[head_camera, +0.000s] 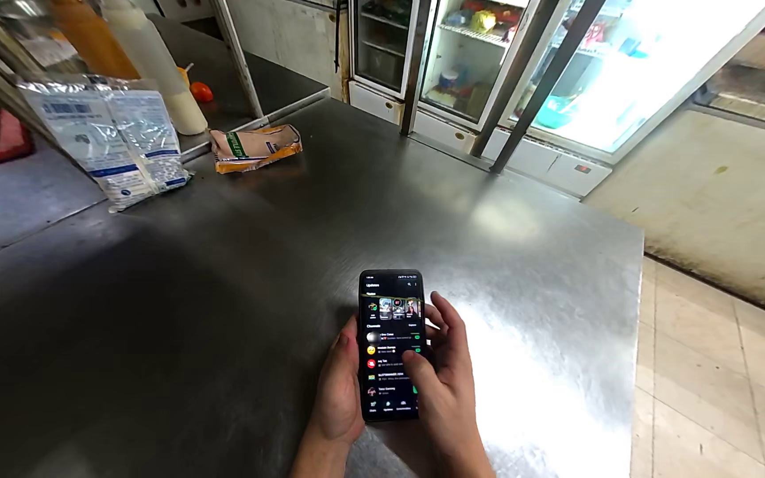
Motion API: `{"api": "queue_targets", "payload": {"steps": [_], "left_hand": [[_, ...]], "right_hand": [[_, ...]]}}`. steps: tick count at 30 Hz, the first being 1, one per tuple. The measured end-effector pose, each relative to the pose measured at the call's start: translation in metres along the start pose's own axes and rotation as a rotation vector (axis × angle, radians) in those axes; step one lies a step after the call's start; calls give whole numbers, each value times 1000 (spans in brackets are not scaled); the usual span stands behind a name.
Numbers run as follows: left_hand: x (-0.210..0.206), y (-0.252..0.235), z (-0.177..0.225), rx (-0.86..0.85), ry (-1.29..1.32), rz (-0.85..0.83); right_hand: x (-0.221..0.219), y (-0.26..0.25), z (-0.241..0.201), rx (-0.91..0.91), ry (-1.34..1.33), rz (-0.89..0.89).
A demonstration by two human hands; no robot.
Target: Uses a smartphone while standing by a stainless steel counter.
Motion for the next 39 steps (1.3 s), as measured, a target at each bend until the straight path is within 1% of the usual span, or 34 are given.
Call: {"api": "queue_targets", "payload": {"steps": [3, 6, 9, 12, 15, 29, 39], "left_hand": [[-1, 0, 0, 12, 23, -20], [-2, 0, 0, 19, 43, -40], [-1, 0, 0, 20, 27, -13], [1, 2, 1, -1, -86, 82], [1, 2, 1, -8, -124, 124], [0, 1, 1, 8, -74, 108], [1, 2, 0, 0, -102, 136]], "right_hand": [[2, -2, 0, -121, -114, 49], [3, -3, 1, -172, -167, 71], [4, -4, 2, -193, -174, 90], [5, -4, 3, -206, -125, 112], [6, -5, 4, -223, -114, 143], [5, -4, 6, -292, -203, 186], [5, -4, 6, -307, -185, 190]]}}
Point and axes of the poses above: each hand's wrist, its own y-axis away from the middle knuckle, its own x-axis out of the back of the hand, z = x × y, the point moved 4 cm from there along -y, towards the middle knuckle, and after that the axes turned 7 degrees about x, right-handed, at the moved point
